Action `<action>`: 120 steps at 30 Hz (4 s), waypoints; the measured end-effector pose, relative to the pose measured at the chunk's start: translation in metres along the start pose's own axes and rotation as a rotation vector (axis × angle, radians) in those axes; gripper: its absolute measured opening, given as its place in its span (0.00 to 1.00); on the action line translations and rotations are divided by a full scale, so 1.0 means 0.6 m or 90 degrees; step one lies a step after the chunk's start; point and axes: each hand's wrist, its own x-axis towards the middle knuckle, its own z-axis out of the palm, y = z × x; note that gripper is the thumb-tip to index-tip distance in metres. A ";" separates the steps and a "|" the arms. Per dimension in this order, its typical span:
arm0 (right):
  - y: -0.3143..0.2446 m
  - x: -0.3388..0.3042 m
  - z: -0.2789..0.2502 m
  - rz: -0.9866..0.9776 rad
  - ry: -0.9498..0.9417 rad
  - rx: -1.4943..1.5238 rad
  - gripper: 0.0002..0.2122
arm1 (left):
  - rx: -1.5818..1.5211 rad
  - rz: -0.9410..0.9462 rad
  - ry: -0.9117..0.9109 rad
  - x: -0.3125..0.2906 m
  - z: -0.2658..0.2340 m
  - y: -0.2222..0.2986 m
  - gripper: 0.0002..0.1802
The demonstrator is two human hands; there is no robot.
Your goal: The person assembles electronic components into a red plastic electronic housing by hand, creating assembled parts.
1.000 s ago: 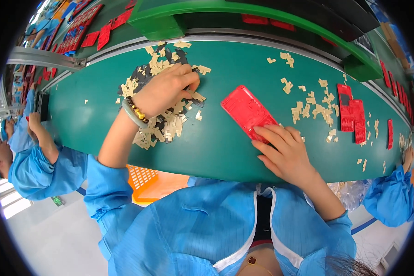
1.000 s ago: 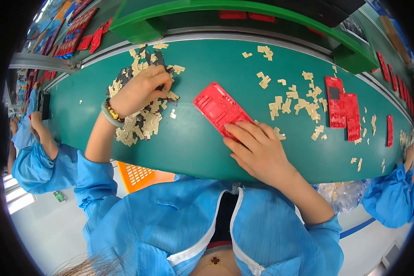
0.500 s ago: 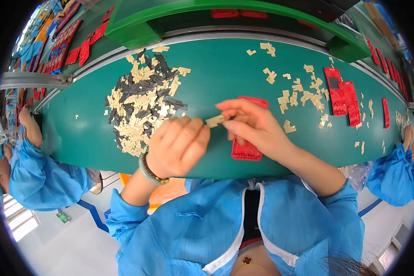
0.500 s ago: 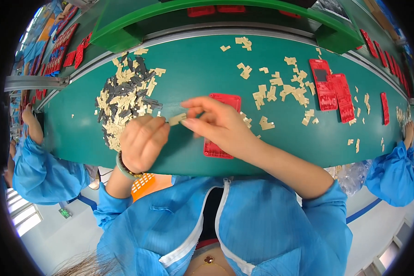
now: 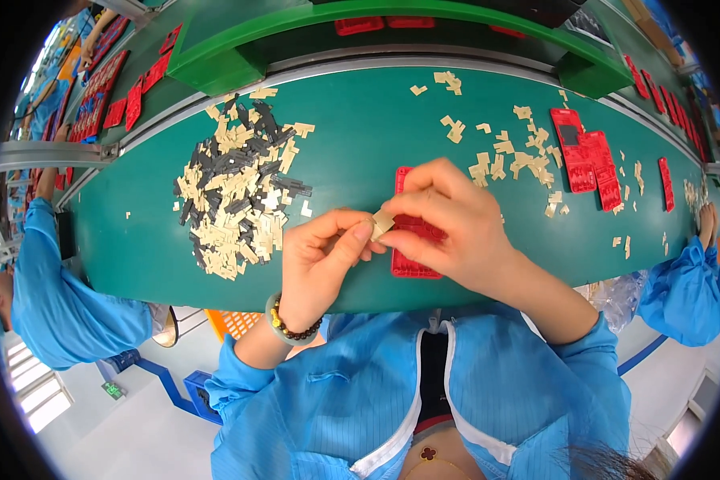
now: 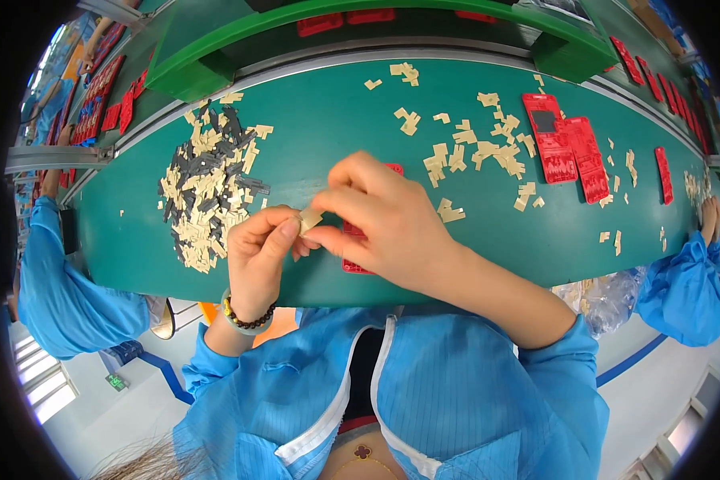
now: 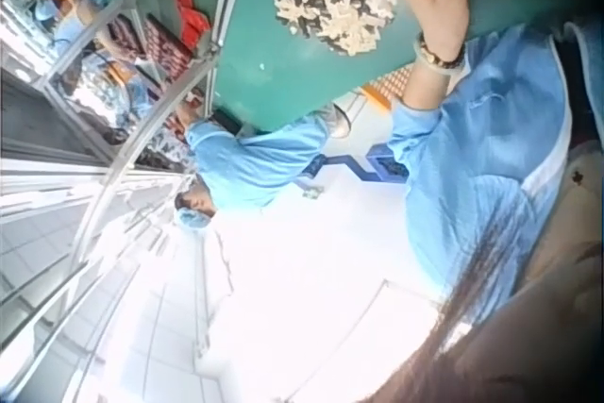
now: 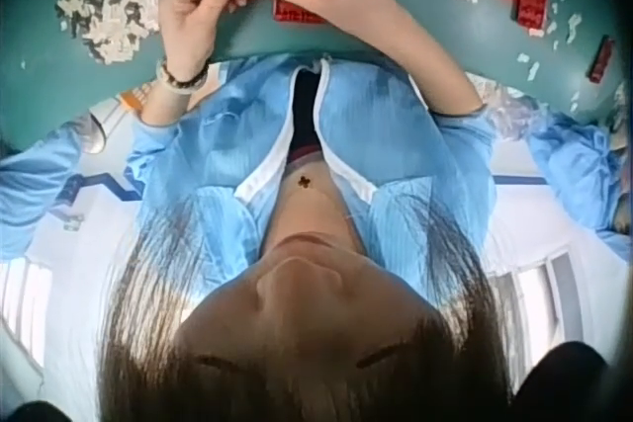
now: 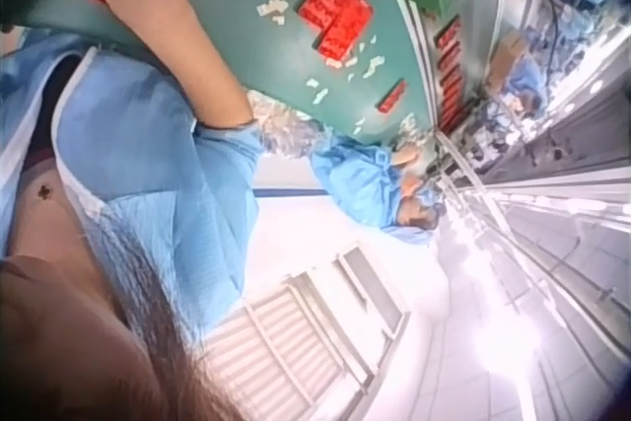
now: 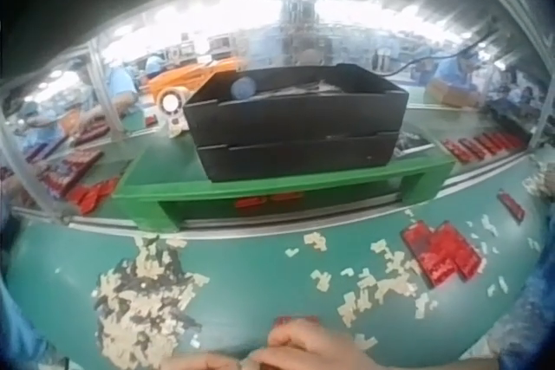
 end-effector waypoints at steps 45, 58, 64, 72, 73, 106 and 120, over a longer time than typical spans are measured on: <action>0.025 -0.048 -0.099 -0.016 -0.129 0.009 0.10 | 0.771 0.795 -0.130 0.049 0.055 0.017 0.13; 0.010 -0.032 -0.042 -0.009 -0.014 -0.274 0.08 | 0.518 0.237 -0.107 0.089 0.035 0.016 0.22; 0.052 -0.044 -0.044 0.467 0.039 0.206 0.05 | 0.836 0.386 -0.216 -0.009 0.040 -0.059 0.31; 0.071 -0.023 -0.007 0.491 -0.128 0.167 0.05 | 0.810 0.359 -0.105 -0.034 0.050 -0.087 0.30; 0.075 -0.024 -0.005 0.467 -0.133 0.162 0.04 | 0.809 0.360 -0.108 -0.033 0.050 -0.088 0.30; 0.071 -0.026 -0.002 0.313 -0.152 0.032 0.03 | 0.784 0.318 -0.116 -0.029 0.050 -0.085 0.31; 0.079 -0.079 -0.036 -0.056 -0.083 -0.255 0.11 | 0.913 0.329 -0.139 -0.006 0.066 -0.059 0.27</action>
